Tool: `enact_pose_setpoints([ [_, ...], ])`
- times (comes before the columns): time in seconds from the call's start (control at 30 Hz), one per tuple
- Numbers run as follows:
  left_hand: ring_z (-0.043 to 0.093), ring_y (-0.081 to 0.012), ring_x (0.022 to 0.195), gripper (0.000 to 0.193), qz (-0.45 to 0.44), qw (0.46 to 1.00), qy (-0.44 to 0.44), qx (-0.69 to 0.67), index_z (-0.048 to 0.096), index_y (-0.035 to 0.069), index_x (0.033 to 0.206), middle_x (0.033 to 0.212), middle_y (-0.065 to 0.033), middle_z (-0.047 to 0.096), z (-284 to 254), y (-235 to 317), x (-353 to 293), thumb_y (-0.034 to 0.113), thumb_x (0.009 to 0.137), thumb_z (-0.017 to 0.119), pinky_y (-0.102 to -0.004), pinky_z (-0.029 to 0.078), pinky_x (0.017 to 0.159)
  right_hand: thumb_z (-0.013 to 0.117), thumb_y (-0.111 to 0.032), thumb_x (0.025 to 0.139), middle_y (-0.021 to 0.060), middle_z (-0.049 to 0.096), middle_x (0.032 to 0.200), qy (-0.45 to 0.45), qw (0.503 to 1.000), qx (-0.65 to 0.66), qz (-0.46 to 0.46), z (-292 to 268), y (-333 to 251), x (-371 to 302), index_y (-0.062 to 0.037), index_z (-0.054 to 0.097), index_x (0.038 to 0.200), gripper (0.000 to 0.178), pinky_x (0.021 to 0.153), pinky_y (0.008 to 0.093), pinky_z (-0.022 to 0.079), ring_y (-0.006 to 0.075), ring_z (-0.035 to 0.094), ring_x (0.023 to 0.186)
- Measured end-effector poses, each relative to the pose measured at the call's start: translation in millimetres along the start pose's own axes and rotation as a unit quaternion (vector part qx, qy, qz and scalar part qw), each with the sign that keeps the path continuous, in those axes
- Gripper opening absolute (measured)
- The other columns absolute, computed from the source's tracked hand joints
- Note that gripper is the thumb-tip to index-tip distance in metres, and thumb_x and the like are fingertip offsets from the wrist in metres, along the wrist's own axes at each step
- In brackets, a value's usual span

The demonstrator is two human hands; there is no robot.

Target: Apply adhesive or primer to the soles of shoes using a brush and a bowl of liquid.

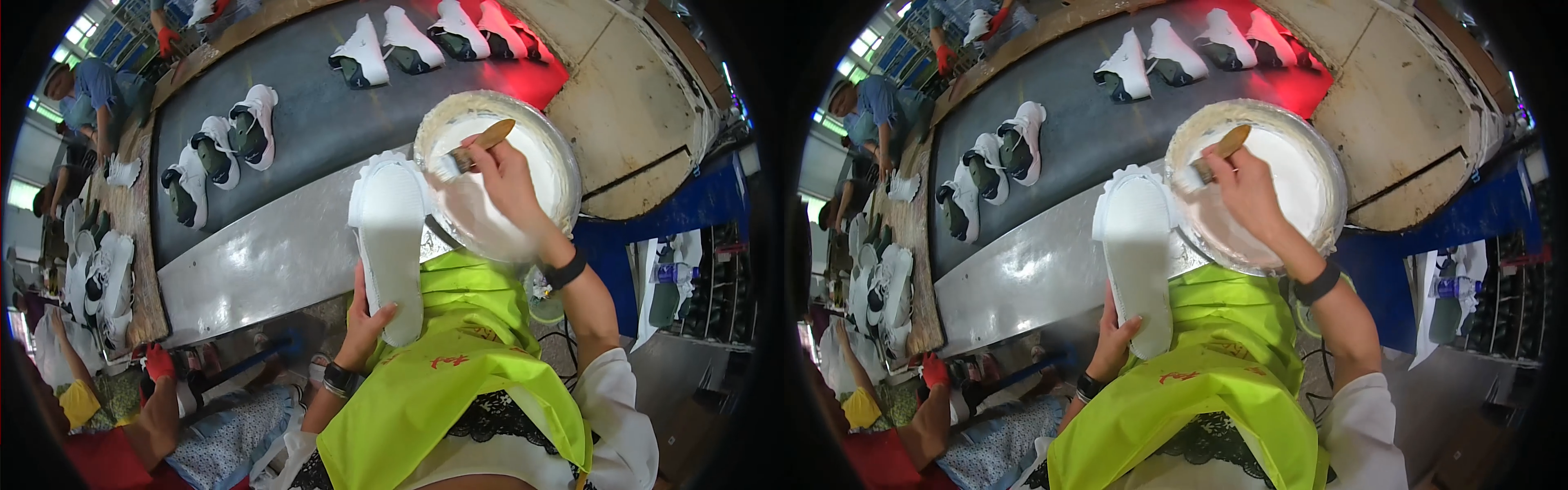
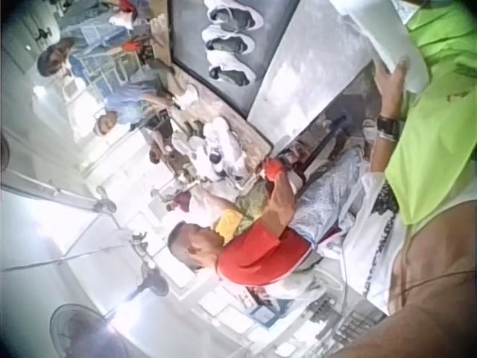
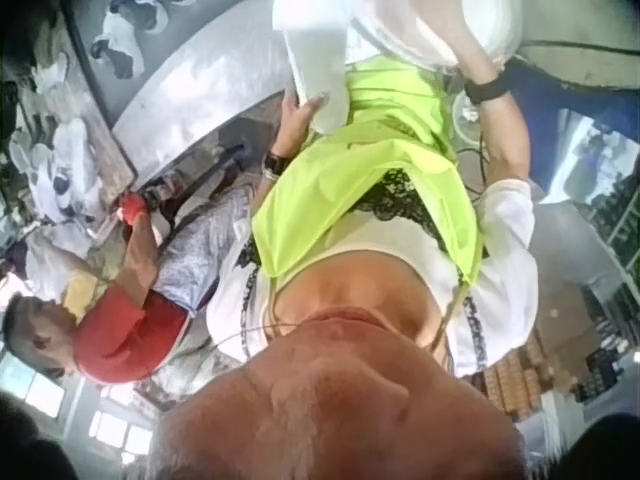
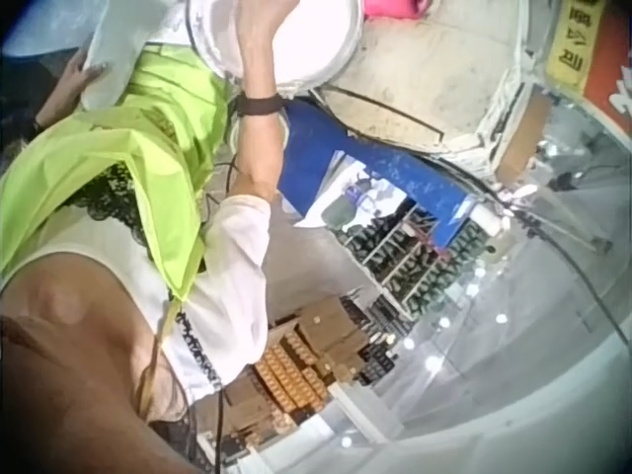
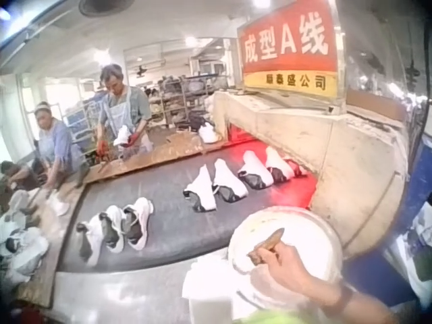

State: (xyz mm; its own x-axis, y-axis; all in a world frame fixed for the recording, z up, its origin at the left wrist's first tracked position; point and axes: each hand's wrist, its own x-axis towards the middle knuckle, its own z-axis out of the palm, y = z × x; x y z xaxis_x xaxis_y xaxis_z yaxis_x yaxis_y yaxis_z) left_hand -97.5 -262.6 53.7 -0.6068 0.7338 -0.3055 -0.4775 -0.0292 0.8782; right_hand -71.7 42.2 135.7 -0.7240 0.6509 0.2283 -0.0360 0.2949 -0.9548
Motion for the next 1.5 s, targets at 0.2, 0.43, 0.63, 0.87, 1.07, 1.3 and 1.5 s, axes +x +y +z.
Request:
enact_pose_setpoints([
  [0.2,0.039,-0.0192,0.128,0.091,0.018,0.999,-0.01,0.031,0.007,0.012,0.153,0.145,-0.0089,0.035,-0.3,0.7,0.4,0.011,0.081,0.064,-0.0331,0.033,0.105,0.057,-0.021,0.093,0.0109,0.066,0.081,-0.113,0.989,-0.002,0.093,65.7,-32.7,-4.5,0.0058,0.061,0.096,0.027,0.063,0.028,0.05,0.014,0.061,0.069],
  [0.43,0.039,-0.0204,0.129,0.092,0.007,1.0,-0.001,0.008,0.007,0.013,0.153,0.146,-0.0094,0.034,-3.1,1.8,-3.5,0.009,0.081,0.064,-0.0345,0.034,0.106,0.058,-0.021,0.091,0.0201,0.064,0.072,0.024,0.985,-0.154,0.068,50.1,-7.6,20.3,0.0079,0.061,0.092,0.029,0.063,0.0362,0.05,0.0251,0.065,0.068],
  [0.63,0.038,-0.021,0.131,0.092,-0.002,1.0,-0.002,-0.006,0.007,0.013,0.153,0.149,-0.0094,0.031,-11.3,-1.4,-4.5,0.008,0.08,0.063,-0.0351,0.033,0.106,0.057,-0.016,0.09,0.0241,0.064,0.077,0.039,0.99,-0.113,0.08,37.1,-20.3,-47.9,0.0067,0.061,0.094,0.023,0.066,0.0409,0.049,0.0378,0.064,0.072],
  [0.87,0.038,-0.0211,0.13,0.092,0.01,1.0,-0.011,-0.02,0.006,0.012,0.153,0.149,-0.0096,0.03,-8.6,2.1,-4.3,0.007,0.08,0.062,-0.035,0.034,0.106,0.056,-0.015,0.091,0.0251,0.063,0.08,0.05,0.99,-0.132,-0.013,61.1,-22.7,-24.1,0.0034,0.061,0.096,0.019,0.067,0.0423,0.049,0.0419,0.062,0.076],
  [1.07,0.038,-0.0211,0.13,0.091,0.017,1.0,-0.007,0.01,0.005,0.013,0.153,0.148,-0.0097,0.031,-11.9,4.7,-7.2,0.006,0.082,0.061,-0.0348,0.033,0.106,0.052,-0.016,0.093,0.0278,0.061,0.079,-0.015,0.994,-0.111,-0.004,53.7,-33.2,-89.0,0.0045,0.06,0.093,0.022,0.065,0.0448,0.048,0.044,0.06,0.077],
  [1.3,0.038,-0.0205,0.13,0.091,0.02,0.999,-0.009,-0.029,0.005,0.013,0.153,0.149,-0.0095,0.031,-10.8,5.6,-8.6,0.005,0.081,0.06,-0.0344,0.033,0.106,0.054,-0.011,0.094,0.0149,0.066,0.083,0.038,0.988,-0.146,-0.027,64.9,-13.6,-27.7,0.0049,0.061,0.099,0.019,0.065,0.0292,0.05,0.0184,0.065,0.071],
  [1.5,0.039,-0.0206,0.13,0.091,0.023,0.999,-0.001,-0.03,0.005,0.012,0.153,0.149,-0.0091,0.031,-14.9,4.5,-10.5,0.005,0.081,0.061,-0.0345,0.033,0.106,0.054,-0.014,0.091,0.0238,0.064,0.085,0.049,0.993,-0.105,-0.017,70.3,-25.3,-81.3,0.0019,0.062,0.098,0.019,0.069,0.0397,0.049,0.0391,0.063,0.079],
])
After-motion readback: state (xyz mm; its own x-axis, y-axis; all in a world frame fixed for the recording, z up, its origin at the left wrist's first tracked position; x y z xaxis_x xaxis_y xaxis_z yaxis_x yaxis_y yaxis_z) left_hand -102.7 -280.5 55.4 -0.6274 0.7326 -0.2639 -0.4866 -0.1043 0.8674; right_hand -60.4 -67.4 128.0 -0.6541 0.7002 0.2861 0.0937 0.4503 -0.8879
